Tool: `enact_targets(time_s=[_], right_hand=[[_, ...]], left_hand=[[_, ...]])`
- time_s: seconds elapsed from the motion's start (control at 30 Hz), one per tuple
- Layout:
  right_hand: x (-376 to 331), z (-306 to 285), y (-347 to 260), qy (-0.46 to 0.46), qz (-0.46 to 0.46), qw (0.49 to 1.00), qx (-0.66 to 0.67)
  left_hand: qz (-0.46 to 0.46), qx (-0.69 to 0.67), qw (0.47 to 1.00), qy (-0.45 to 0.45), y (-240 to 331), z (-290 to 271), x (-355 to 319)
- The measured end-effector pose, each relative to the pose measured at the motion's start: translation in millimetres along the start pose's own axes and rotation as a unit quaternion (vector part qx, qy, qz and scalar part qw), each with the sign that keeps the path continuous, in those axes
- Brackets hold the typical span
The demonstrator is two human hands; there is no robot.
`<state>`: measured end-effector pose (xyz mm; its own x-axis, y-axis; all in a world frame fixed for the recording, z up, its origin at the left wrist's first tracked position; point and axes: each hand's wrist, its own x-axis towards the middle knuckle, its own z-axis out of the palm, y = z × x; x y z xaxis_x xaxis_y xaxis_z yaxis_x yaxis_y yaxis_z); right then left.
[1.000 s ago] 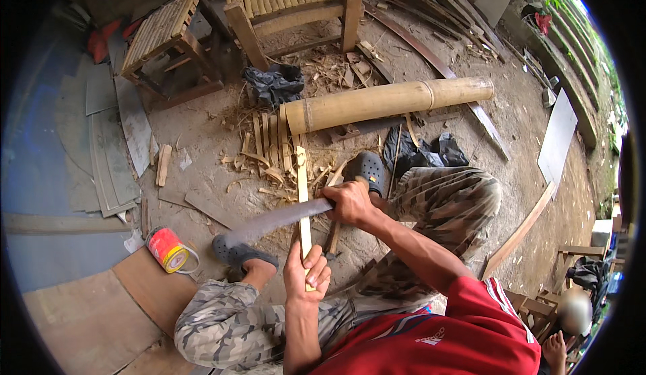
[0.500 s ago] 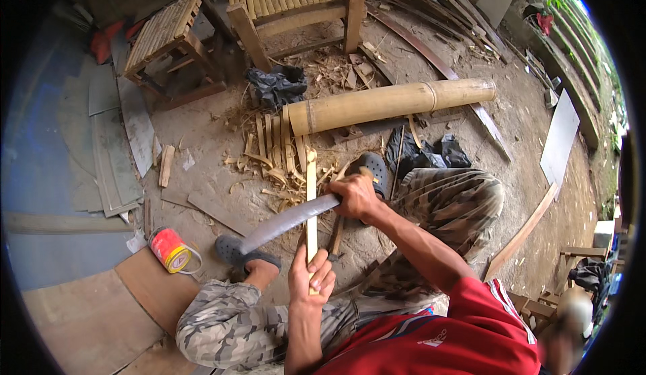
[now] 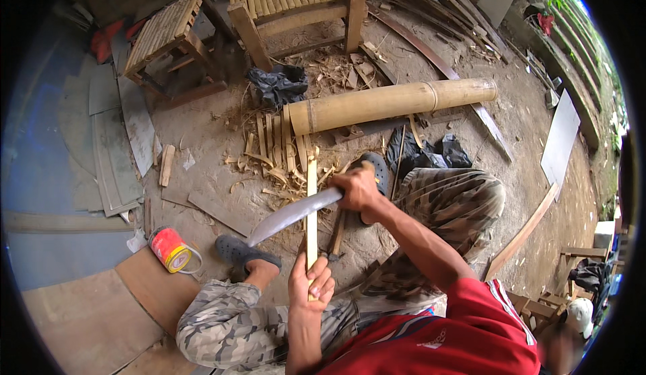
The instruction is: The person sits on the floor and uses a machete to shave and shape a thin bamboo strip. They repeatedly scrape the strip to thin it, then place it into a bamboo slat assembly on a small wooden frame.
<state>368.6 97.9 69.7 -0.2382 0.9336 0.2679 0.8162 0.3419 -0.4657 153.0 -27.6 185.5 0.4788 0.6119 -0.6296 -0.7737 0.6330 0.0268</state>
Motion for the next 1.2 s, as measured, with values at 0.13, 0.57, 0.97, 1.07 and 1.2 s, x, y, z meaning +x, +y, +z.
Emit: enact_targets(time_s=[0.13, 0.57, 0.97, 1.07, 1.2], right_hand=[[4.9, 3.6, 37.5, 0.009, 0.288, 0.956, 0.05], [6.1, -46.5, -55.7, -0.017, 0.219, 0.95, 0.223], [6.1, -63.2, -74.4, -0.128, 0.316, 0.766, 0.546], [3.5, -69.4, -77.4, -0.151, 0.326, 0.729, 0.583], [-5.7, -68.4, -79.2, -0.194, 0.295, 0.717, 0.601]], left_hand=[[-0.014, 0.021, 0.998, -0.055, -9.2, -2.3, -8.9], [0.084, 0.04, 0.995, -0.038, 29.4, 21.8, 23.0], [0.188, 0.252, 0.946, -0.075, 34.4, 29.8, 24.9], [0.311, 0.389, 0.867, -0.004, 25.8, 43.1, 32.0], [0.428, 0.494, 0.756, 0.002, 29.8, 29.1, 46.6]])
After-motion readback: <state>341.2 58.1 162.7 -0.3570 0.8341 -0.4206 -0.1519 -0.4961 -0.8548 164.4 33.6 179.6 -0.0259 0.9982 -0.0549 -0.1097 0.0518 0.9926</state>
